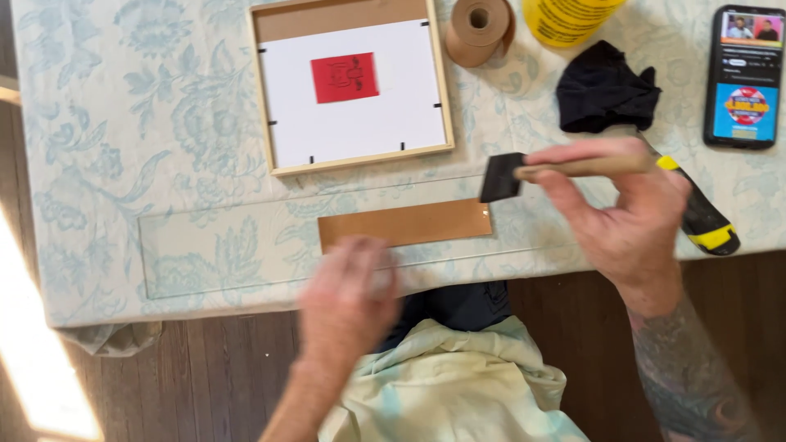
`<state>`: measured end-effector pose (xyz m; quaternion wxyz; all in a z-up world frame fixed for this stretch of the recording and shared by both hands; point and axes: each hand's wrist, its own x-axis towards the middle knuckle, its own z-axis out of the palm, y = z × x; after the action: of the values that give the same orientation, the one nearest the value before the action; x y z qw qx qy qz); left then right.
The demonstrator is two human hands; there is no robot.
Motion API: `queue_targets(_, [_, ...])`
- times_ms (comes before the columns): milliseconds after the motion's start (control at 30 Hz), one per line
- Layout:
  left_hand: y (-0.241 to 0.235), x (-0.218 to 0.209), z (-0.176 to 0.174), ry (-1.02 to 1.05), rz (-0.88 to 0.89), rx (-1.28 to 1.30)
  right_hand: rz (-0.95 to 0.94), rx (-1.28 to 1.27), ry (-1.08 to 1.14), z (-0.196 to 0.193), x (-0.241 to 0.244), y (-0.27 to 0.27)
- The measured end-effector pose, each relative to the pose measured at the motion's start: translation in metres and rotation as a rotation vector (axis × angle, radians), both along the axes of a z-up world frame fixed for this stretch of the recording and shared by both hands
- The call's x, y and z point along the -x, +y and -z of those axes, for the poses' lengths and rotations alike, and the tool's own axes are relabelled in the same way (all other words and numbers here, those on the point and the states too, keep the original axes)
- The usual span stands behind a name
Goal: A person is applying brown adhesive tape to the edges of a small wooden picture frame using a utility knife and a foam brush.
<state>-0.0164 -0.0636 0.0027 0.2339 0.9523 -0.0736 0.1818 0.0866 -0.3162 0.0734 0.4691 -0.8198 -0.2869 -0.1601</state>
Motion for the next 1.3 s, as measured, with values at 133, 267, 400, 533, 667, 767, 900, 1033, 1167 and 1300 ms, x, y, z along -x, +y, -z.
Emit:
queue_targets(133, [-0.062, 0.009, 0.001, 0.175, 0.080, -0.039, -0.302, 0.169, -0.015, -0.018, -0.022, 0.050])
queue_targets(267, [-0.083, -0.003, -0.001, 0.374, 0.056, -0.079, -0.620, 0.419, -0.151, -0.013, -0.035, 0.104])
queue_targets(400, [-0.087, -0.001, 0.017, 0.349, -0.015, -0.115, -0.773, 0.633, -0.243, 0.002, -0.040, 0.129])
queue_targets(533, [-0.084, 0.003, 0.022, 0.211, -0.040, -0.109, -0.782, 0.775, -0.347, 0.017, -0.040, 0.150])
queue_targets(667, [-0.085, 0.005, 0.028, 0.171, -0.025, -0.091, -0.867, 0.689, -0.276, 0.033, -0.035, 0.182])
queue_targets(767, [-0.082, 0.006, 0.034, 0.120, 0.017, -0.060, -0.845, 0.585, -0.283, 0.027, -0.033, 0.209])
queue_targets(900, [-0.079, 0.005, 0.028, 0.091, -0.024, -0.081, -0.871, 0.479, -0.258, 0.016, -0.038, 0.190])
queue_targets(1033, [-0.076, 0.005, 0.023, 0.119, -0.060, -0.145, -0.826, 0.618, -0.115, -0.006, -0.047, 0.156])
queue_targets(1167, [-0.076, 0.003, 0.022, 0.129, -0.046, -0.112, -0.869, 0.856, -0.060, 0.018, -0.052, 0.151])
queue_targets(1300, [-0.072, 0.004, 0.017, 0.127, -0.027, -0.143, -0.904, 0.697, -0.132, 0.020, -0.043, 0.195])
